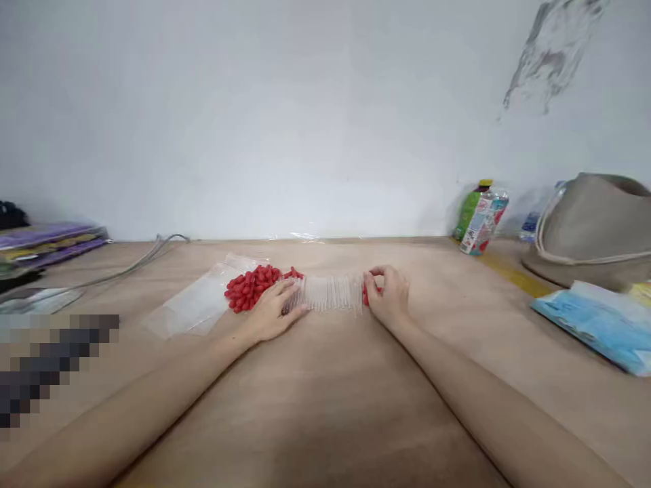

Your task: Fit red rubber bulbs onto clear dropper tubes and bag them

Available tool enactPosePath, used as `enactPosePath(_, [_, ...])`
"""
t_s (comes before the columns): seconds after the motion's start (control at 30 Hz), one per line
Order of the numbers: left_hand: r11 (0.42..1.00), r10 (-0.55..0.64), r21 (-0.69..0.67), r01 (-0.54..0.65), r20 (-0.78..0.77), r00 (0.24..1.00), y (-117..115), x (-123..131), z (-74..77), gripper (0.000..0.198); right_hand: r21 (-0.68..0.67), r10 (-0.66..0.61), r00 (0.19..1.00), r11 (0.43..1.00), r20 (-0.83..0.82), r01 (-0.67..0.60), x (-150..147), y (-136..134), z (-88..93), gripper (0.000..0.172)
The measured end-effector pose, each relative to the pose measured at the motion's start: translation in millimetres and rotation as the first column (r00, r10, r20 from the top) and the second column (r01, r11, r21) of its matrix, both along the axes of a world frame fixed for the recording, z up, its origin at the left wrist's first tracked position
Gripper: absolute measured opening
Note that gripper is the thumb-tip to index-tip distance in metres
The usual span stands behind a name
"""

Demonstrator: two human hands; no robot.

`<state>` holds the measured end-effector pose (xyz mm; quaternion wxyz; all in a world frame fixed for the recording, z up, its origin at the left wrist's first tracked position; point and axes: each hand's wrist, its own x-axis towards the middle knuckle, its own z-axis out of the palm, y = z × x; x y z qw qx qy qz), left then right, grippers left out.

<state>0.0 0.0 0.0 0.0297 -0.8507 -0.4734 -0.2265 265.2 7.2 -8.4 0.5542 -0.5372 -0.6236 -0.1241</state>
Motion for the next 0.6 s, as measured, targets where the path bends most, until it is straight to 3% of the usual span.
enactPosePath(0.13, [0.992, 0.115, 0.049, -0.118, 0.072, 0.991, 0.7, 5.4, 5.9, 0.039, -0.068, 0.169, 0.956, 0.985, 0.239, -0.157, -25.2, -11.9, 2.0, 0.014])
enactPosePath(0.27, [0.977, 0.185, 0.084, -0.195, 0.116, 0.976, 5.1, 13.8, 10.2, 0.030, -0.143, 0.323, 0.836, 0.946, 0.444, -0.290, -40.2, -20.0, 6.0, 0.013])
enactPosePath(0.6, [0.940, 0.341, 0.015, -0.341, -0.006, 0.940, 20.3, 34.8, 21.9, 0.025, -0.252, 0.377, 0.839, 0.921, 0.391, -0.296, -39.8, -18.3, 5.5, 0.013])
